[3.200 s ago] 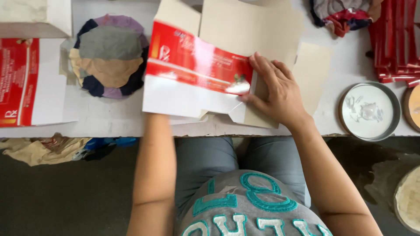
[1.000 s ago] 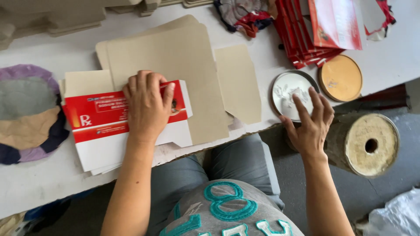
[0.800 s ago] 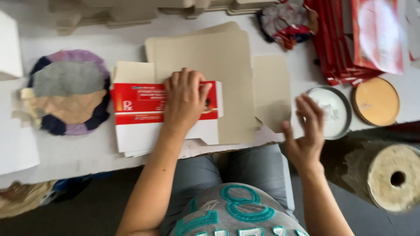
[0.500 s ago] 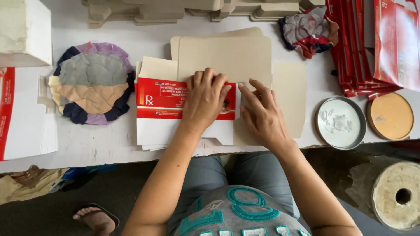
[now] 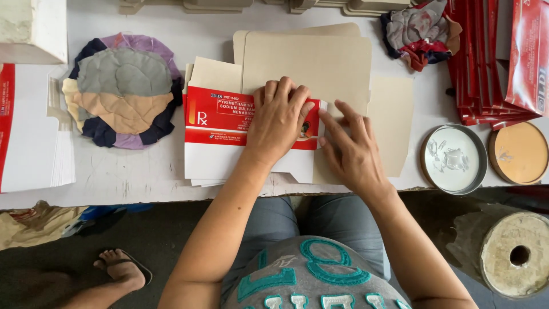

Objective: Manual folding and stacking of pharmaceutical cardboard boxes.

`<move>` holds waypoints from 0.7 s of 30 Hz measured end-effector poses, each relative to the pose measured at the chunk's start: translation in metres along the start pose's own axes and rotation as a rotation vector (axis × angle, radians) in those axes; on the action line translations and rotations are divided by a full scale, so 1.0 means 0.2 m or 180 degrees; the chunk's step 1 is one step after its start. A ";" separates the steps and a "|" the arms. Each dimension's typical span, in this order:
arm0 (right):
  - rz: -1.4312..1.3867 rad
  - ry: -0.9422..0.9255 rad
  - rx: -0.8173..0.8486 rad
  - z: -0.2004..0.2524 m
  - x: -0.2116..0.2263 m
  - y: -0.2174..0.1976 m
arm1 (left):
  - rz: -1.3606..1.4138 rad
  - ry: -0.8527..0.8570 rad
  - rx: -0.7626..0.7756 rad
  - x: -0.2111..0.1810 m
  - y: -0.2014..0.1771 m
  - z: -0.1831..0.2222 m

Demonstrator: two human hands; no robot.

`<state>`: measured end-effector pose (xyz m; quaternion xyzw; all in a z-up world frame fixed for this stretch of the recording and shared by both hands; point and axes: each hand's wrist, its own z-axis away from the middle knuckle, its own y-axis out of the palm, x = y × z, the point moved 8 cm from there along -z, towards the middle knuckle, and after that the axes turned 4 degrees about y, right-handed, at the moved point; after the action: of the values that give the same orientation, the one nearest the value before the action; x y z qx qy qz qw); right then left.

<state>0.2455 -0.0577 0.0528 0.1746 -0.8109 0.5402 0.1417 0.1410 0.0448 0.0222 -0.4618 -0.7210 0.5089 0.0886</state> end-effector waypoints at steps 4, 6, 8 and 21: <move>0.0035 -0.0043 0.0167 0.13 0.04 0.00 | 0.0014 -0.0058 0.0007 0.00 -0.01 0.00; 0.0079 -0.0103 0.0156 0.19 0.05 0.00 | 0.0000 -0.0048 -0.0014 0.00 -0.01 0.00; 0.0004 -0.0089 0.0175 0.25 0.05 0.01 | 0.0000 -0.0041 -0.0040 0.00 -0.01 0.00; 0.0439 -0.0141 0.0298 0.26 0.07 0.03 | 0.0180 -0.0135 -0.0073 0.02 -0.01 0.00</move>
<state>0.2280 -0.1055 0.0342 0.1367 -0.7979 0.5819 0.0778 0.1380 0.0471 0.0229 -0.4721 -0.7152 0.5126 0.0536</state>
